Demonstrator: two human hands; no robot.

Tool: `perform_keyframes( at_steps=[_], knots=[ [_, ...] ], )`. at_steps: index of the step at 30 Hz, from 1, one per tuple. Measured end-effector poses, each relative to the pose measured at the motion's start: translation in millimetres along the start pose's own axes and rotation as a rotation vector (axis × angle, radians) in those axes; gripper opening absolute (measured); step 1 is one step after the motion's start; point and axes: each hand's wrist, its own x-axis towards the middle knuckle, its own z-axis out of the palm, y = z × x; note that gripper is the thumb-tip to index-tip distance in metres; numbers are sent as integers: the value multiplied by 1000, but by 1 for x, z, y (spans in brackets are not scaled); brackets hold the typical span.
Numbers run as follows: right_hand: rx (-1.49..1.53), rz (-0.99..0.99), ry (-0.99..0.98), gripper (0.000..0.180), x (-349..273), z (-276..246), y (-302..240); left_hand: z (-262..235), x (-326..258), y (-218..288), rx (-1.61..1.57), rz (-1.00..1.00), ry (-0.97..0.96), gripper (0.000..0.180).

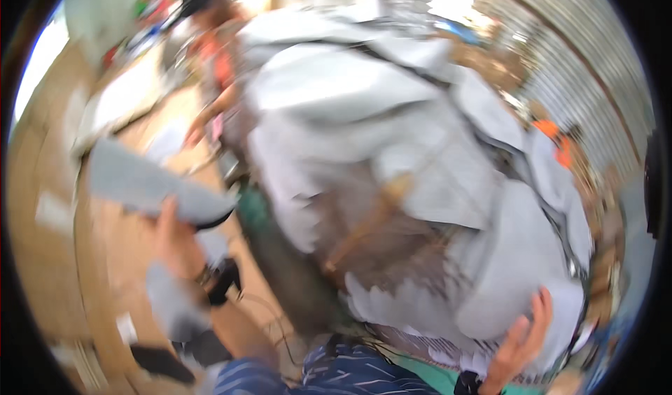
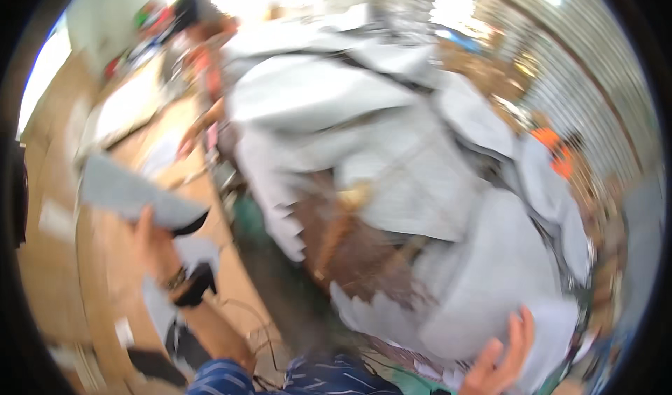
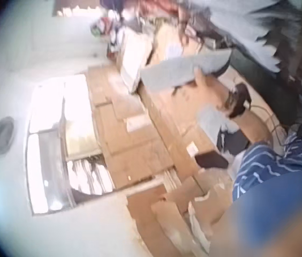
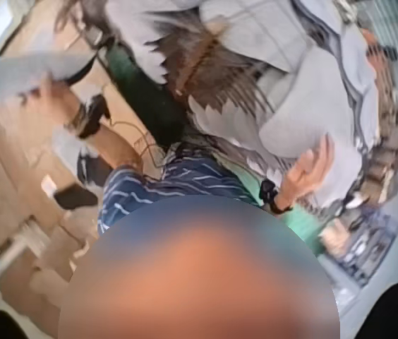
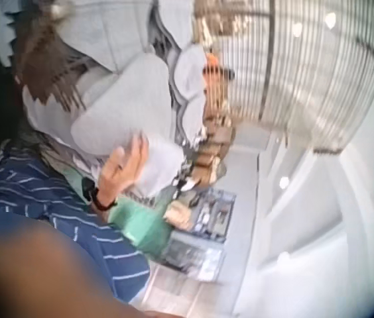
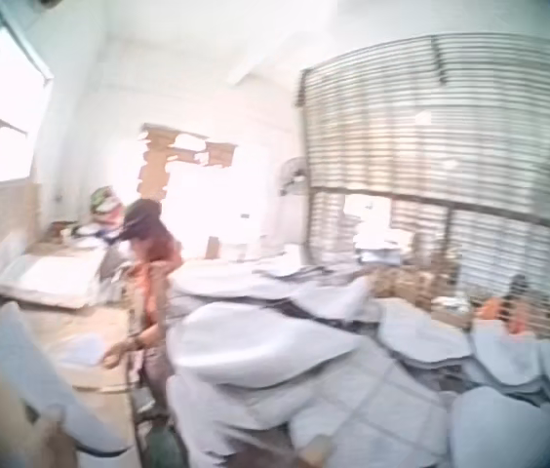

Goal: The person sprays a grey shoe insole with a handheld spray bottle while it rests on a cardboard-covered workbench. After spraying, the person picks up the insole and places it onto a metal drying rack filled with similar insoles. This process is repeated for multiple insoles.

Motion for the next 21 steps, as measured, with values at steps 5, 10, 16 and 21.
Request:
perform_keyframes(
  at_steps=[5,10,16,21],
  knots=[
    [101,-32,-37,32,8,-16,7,139,-24,100,-141,-110,-678,57],
    [164,-65,-4,31,1,-28,30,280,-35,82,-203,-316,-1157,56],
    [314,-83,-22,34,-3,-46,25,357,-49,-11,942,-278,-1581,78],
    [414,-108,-74,37,-11,-100,34,360,-75,-36,1427,508,-1364,87]
  ],
)
